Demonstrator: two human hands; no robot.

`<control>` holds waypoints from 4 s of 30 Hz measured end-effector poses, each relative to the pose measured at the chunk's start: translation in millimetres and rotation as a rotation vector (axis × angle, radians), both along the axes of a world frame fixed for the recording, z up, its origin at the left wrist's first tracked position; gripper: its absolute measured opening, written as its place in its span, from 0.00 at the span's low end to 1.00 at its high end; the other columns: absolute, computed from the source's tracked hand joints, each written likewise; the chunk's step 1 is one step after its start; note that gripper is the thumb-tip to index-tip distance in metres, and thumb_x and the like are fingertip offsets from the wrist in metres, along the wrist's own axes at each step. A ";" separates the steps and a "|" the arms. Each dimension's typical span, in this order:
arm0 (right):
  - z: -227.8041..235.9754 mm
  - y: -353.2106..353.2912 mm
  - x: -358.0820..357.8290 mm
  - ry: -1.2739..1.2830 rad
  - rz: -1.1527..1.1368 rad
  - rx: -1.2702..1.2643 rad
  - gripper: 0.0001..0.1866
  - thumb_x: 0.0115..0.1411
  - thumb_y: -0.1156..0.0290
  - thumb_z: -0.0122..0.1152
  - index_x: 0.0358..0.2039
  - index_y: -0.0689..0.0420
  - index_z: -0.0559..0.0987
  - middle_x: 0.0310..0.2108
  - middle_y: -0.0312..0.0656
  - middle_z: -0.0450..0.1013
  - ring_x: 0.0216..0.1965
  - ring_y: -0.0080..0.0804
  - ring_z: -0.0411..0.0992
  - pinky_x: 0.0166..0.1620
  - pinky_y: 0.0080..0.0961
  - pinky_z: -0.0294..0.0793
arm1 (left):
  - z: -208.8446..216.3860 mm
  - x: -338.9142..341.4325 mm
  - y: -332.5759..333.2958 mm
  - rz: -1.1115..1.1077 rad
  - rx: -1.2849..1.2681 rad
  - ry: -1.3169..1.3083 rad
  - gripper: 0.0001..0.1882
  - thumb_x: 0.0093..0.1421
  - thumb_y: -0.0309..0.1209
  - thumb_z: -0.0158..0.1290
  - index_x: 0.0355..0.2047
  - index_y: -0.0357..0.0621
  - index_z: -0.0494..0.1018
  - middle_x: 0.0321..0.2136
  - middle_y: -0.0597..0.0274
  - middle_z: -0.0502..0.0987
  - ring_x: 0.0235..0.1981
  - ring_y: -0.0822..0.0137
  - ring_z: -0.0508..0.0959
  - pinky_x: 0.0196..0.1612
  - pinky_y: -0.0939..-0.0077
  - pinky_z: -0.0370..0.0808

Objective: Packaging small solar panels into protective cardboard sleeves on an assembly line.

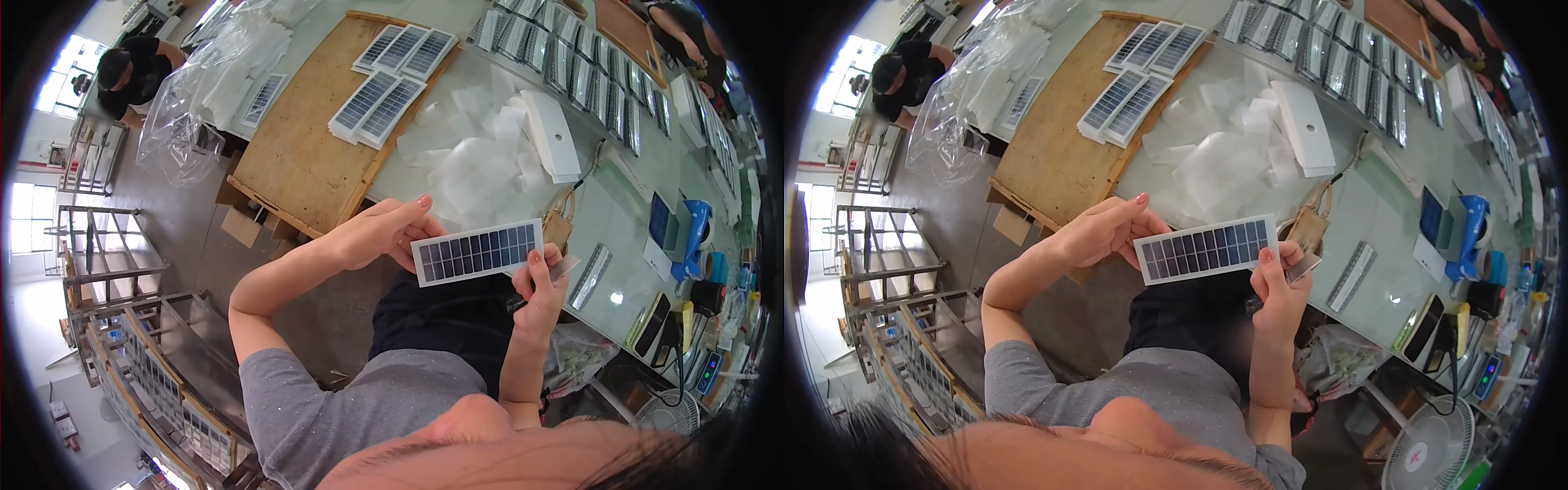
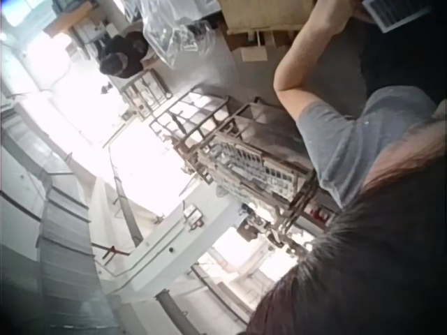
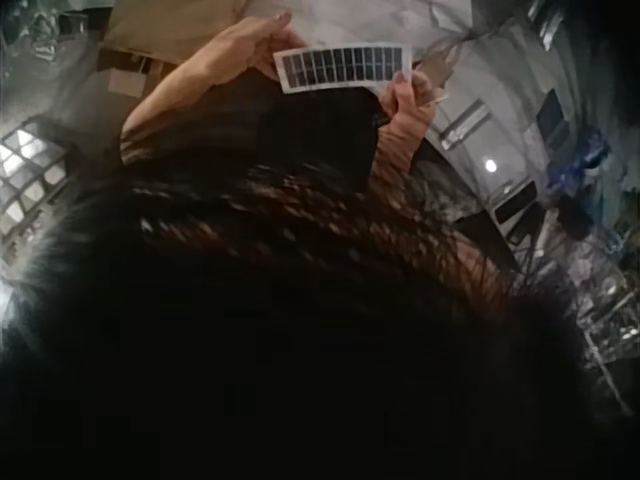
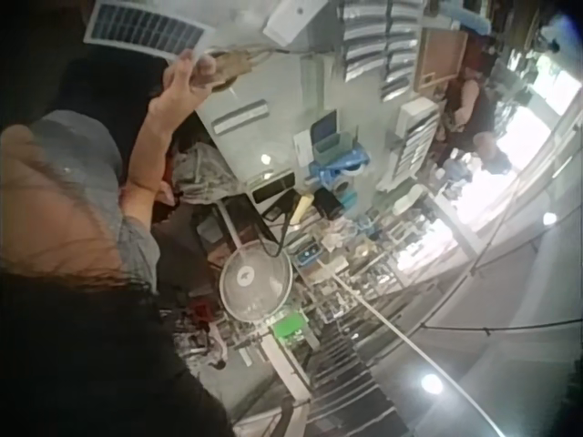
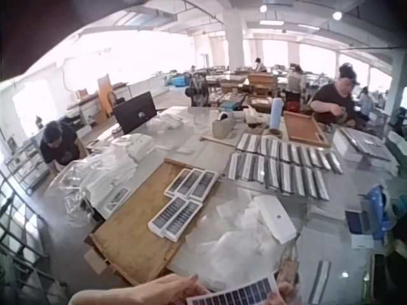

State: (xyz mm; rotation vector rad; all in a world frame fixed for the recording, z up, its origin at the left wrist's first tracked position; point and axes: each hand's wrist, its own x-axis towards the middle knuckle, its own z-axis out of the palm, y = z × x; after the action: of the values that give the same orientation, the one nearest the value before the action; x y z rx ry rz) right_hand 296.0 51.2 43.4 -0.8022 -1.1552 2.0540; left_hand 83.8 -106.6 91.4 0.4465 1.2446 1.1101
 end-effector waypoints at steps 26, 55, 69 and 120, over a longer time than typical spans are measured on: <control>13.6 14.1 11.4 0.013 0.043 0.040 0.08 0.67 0.67 0.60 0.32 0.57 0.75 0.19 0.24 0.62 0.15 0.10 0.53 0.19 0.14 0.46 | -11.0 35.6 40.3 -0.321 0.307 -0.152 0.22 0.68 0.18 0.43 0.62 0.37 0.59 0.47 0.59 0.77 0.49 0.74 0.76 0.53 0.75 0.74; 23.9 35.3 43.6 -0.045 0.266 0.045 0.11 0.65 0.71 0.60 0.43 0.64 0.77 0.33 0.36 0.79 0.30 0.14 0.71 0.36 0.12 0.68 | -30.0 87.0 49.1 -0.020 0.292 -0.300 0.26 0.68 0.21 0.48 0.65 0.43 0.59 0.56 0.59 0.70 0.56 0.67 0.72 0.56 0.65 0.76; 23.7 34.7 39.6 -0.100 0.242 0.071 0.10 0.63 0.73 0.62 0.41 0.65 0.78 0.34 0.38 0.79 0.36 0.19 0.74 0.44 0.16 0.71 | -36.8 83.8 49.4 0.044 0.331 -0.525 0.24 0.70 0.24 0.44 0.66 0.42 0.58 0.57 0.59 0.69 0.58 0.67 0.71 0.56 0.64 0.77; 18.8 31.7 39.1 -0.123 0.219 0.130 0.07 0.63 0.74 0.61 0.39 0.64 0.77 0.32 0.34 0.77 0.33 0.15 0.72 0.41 0.14 0.69 | -40.7 87.2 50.3 -0.002 0.338 -0.238 0.20 0.71 0.24 0.43 0.63 0.40 0.62 0.52 0.61 0.74 0.53 0.70 0.75 0.55 0.69 0.77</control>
State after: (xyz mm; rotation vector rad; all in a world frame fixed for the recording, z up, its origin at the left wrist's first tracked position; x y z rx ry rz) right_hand 335.1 82.9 62.2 -0.7763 -1.4864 2.1013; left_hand 171.0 -56.3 50.7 0.5508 0.8500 1.3371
